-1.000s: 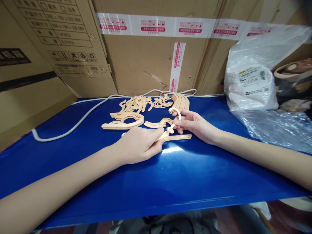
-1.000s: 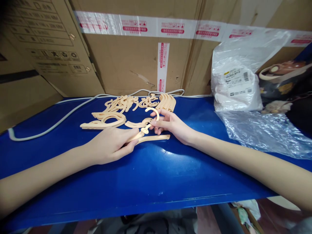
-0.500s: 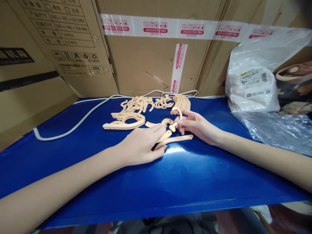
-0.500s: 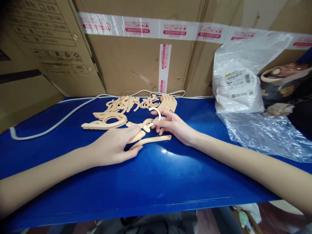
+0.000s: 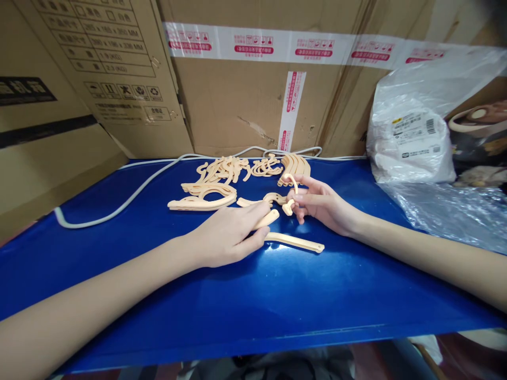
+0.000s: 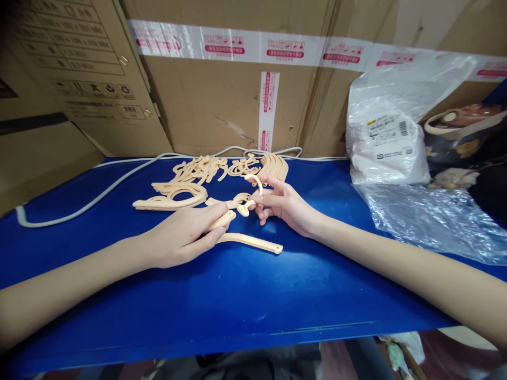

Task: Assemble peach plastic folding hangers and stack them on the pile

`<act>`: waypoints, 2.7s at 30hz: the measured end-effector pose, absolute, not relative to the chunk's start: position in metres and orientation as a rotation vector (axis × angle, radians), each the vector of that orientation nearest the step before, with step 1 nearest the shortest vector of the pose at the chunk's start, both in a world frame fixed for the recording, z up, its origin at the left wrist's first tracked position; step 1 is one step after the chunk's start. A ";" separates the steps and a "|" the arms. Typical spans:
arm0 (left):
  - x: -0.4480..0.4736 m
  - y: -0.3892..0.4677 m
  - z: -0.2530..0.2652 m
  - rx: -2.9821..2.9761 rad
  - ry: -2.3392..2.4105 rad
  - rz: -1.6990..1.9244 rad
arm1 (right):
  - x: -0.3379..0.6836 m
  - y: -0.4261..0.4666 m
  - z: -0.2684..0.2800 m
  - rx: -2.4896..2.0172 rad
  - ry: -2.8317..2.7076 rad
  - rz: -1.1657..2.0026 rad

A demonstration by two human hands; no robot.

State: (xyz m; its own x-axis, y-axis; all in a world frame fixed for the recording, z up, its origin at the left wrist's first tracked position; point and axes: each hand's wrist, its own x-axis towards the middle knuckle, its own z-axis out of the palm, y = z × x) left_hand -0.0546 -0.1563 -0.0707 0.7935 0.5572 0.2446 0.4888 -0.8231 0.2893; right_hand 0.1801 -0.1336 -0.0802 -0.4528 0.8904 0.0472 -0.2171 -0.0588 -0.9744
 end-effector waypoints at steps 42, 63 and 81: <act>-0.054 -0.158 -0.078 3.317 0.824 0.650 | 0.183 -0.130 -0.085 -0.829 -1.471 1.592; -0.055 -0.156 -0.084 3.325 0.841 0.546 | 0.189 -0.130 -0.073 -0.857 -1.812 1.203; -0.049 -0.159 -0.081 3.377 0.853 0.801 | 0.186 -0.136 -0.075 -0.856 -1.966 0.941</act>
